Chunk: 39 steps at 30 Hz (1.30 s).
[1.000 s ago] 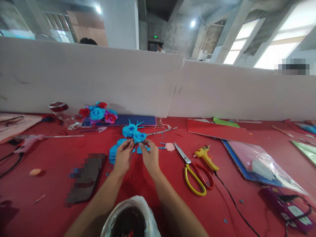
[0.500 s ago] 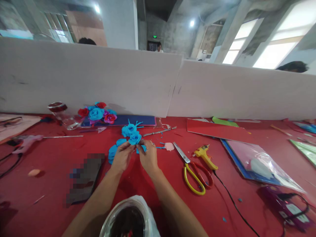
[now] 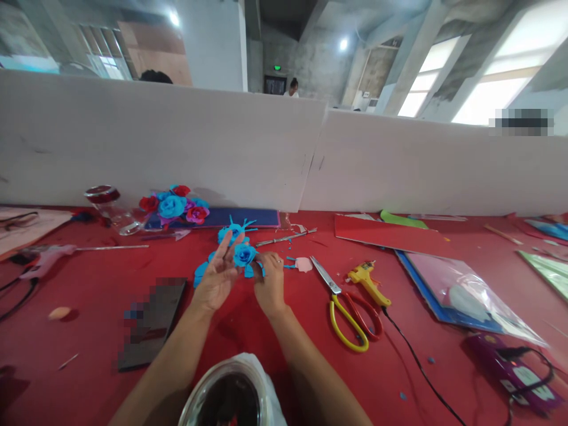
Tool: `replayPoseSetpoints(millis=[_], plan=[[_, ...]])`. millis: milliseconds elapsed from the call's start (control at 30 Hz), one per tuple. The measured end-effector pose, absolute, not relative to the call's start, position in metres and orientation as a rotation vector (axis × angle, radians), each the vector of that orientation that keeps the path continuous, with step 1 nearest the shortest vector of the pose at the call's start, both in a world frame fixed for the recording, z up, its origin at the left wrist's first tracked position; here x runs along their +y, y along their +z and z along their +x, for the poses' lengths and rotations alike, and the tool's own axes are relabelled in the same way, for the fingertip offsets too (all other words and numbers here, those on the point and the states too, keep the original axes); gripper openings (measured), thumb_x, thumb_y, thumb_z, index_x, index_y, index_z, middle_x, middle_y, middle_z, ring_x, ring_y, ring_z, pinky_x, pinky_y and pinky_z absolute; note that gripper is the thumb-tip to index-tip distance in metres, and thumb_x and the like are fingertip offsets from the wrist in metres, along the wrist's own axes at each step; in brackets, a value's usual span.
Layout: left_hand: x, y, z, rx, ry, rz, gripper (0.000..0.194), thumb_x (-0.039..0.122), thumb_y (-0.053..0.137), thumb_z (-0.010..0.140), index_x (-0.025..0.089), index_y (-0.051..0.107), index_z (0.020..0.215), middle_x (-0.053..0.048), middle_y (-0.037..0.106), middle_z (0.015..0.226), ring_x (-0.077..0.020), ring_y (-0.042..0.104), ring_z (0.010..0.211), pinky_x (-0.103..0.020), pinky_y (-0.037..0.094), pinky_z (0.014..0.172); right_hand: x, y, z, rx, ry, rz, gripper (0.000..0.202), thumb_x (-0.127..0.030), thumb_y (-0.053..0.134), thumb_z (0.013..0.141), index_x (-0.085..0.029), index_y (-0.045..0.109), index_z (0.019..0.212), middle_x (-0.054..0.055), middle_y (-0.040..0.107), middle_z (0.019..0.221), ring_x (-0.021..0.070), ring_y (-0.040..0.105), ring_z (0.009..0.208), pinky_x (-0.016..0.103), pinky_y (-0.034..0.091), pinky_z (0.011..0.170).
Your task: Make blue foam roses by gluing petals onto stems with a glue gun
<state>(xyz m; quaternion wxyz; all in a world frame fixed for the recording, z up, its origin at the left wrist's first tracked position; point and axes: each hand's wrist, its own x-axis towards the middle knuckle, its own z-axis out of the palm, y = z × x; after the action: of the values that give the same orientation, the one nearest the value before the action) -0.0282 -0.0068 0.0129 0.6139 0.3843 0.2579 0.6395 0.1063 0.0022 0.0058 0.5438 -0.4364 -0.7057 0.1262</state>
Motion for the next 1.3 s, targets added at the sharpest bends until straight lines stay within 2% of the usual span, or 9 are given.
replayPoseSetpoints(millis=[100, 200, 300, 467, 700, 800, 967, 1033, 1300], plan=[[-0.003, 0.005, -0.021, 0.716, 1.456, 0.929, 0.045, 0.016, 0.081, 0.059, 0.023, 0.074, 0.103, -0.004, 0.074, 0.098, -0.0201, 0.064, 0.094, -0.028, 0.048, 0.080, 0.001, 0.007, 0.106, -1.653, 0.259, -1.049, 0.012, -0.021, 0.053, 0.090, -0.021, 0.064, 0.087, 0.004, 0.068, 0.085, 0.0208, 0.057, 0.084, 0.034, 0.041, 0.078], [0.000, -0.002, -0.014, 0.849, 1.482, 0.900, 0.022, 0.023, 0.082, 0.059, 0.016, 0.077, 0.079, -0.003, 0.072, 0.074, -0.0166, 0.064, 0.077, -0.029, 0.048, 0.079, -0.003, 0.012, 0.105, -1.670, 0.181, -1.097, 0.013, -0.021, 0.054, 0.090, -0.021, 0.066, 0.085, 0.004, 0.071, 0.083, 0.0204, 0.058, 0.082, 0.035, 0.039, 0.080], [-0.001, -0.001, -0.008, 0.848, 1.477, 0.819, 0.023, 0.028, 0.083, 0.057, 0.015, 0.076, 0.075, -0.003, 0.071, 0.070, -0.0149, 0.063, 0.071, -0.030, 0.048, 0.077, -0.006, 0.017, 0.103, -1.656, 0.126, -1.160, 0.011, -0.021, 0.059, 0.089, -0.021, 0.068, 0.083, 0.003, 0.073, 0.083, 0.0200, 0.060, 0.081, 0.035, 0.037, 0.080], [-0.003, 0.007, -0.002, 0.741, 1.458, 0.634, 0.024, 0.031, 0.084, 0.055, 0.017, 0.074, 0.072, -0.004, 0.072, 0.071, -0.0167, 0.065, 0.073, -0.031, 0.049, 0.075, -0.008, 0.017, 0.100, -1.639, 0.109, -1.237, 0.008, -0.020, 0.062, 0.086, -0.021, 0.071, 0.087, 0.002, 0.073, 0.086, 0.0203, 0.061, 0.085, 0.036, 0.036, 0.084], [0.002, -0.001, -0.004, 0.815, 1.560, 0.704, 0.022, 0.032, 0.082, 0.060, 0.018, 0.075, 0.076, -0.004, 0.073, 0.078, -0.0157, 0.064, 0.076, -0.027, 0.048, 0.076, -0.011, 0.012, 0.095, -1.701, 0.175, -1.214, 0.023, -0.017, 0.054, 0.089, -0.023, 0.071, 0.103, 0.005, 0.073, 0.096, 0.0203, 0.062, 0.089, 0.036, 0.040, 0.084], [0.003, -0.004, -0.005, 0.857, 1.605, 0.748, 0.024, 0.036, 0.081, 0.062, 0.020, 0.074, 0.079, -0.002, 0.071, 0.079, -0.0140, 0.061, 0.074, -0.026, 0.048, 0.075, -0.011, 0.014, 0.094, -1.647, 0.322, -1.155, 0.023, -0.016, 0.053, 0.087, -0.023, 0.072, 0.099, 0.005, 0.073, 0.096, 0.0194, 0.063, 0.089, 0.035, 0.043, 0.086], [0.000, 0.000, -0.005, 0.923, 1.585, 0.744, 0.029, 0.039, 0.080, 0.063, 0.018, 0.072, 0.081, 0.000, 0.067, 0.075, -0.0090, 0.055, 0.063, -0.021, 0.044, 0.063, -0.005, 0.015, 0.094, -1.231, 0.882, -1.018, 0.018, -0.026, 0.055, 0.085, -0.018, 0.069, 0.092, 0.005, 0.072, 0.089, 0.0177, 0.065, 0.082, 0.031, 0.051, 0.077], [-0.001, 0.001, -0.004, 0.935, 1.572, 0.740, 0.031, 0.040, 0.080, 0.063, 0.017, 0.073, 0.082, 0.000, 0.066, 0.073, -0.0089, 0.055, 0.062, -0.021, 0.044, 0.061, -0.002, 0.014, 0.094, -1.162, 1.003, -0.955, 0.018, -0.028, 0.058, 0.082, -0.017, 0.069, 0.092, 0.005, 0.072, 0.087, 0.0175, 0.065, 0.080, 0.031, 0.052, 0.076], [0.001, -0.003, -0.004, 0.932, 1.546, 0.784, 0.029, 0.038, 0.079, 0.063, 0.017, 0.076, 0.084, -0.001, 0.069, 0.072, -0.0114, 0.058, 0.066, -0.024, 0.045, 0.067, -0.003, 0.012, 0.095, -1.209, 0.880, -1.010, 0.017, -0.025, 0.061, 0.080, -0.017, 0.072, 0.091, 0.006, 0.072, 0.088, 0.0182, 0.066, 0.080, 0.033, 0.054, 0.078]])
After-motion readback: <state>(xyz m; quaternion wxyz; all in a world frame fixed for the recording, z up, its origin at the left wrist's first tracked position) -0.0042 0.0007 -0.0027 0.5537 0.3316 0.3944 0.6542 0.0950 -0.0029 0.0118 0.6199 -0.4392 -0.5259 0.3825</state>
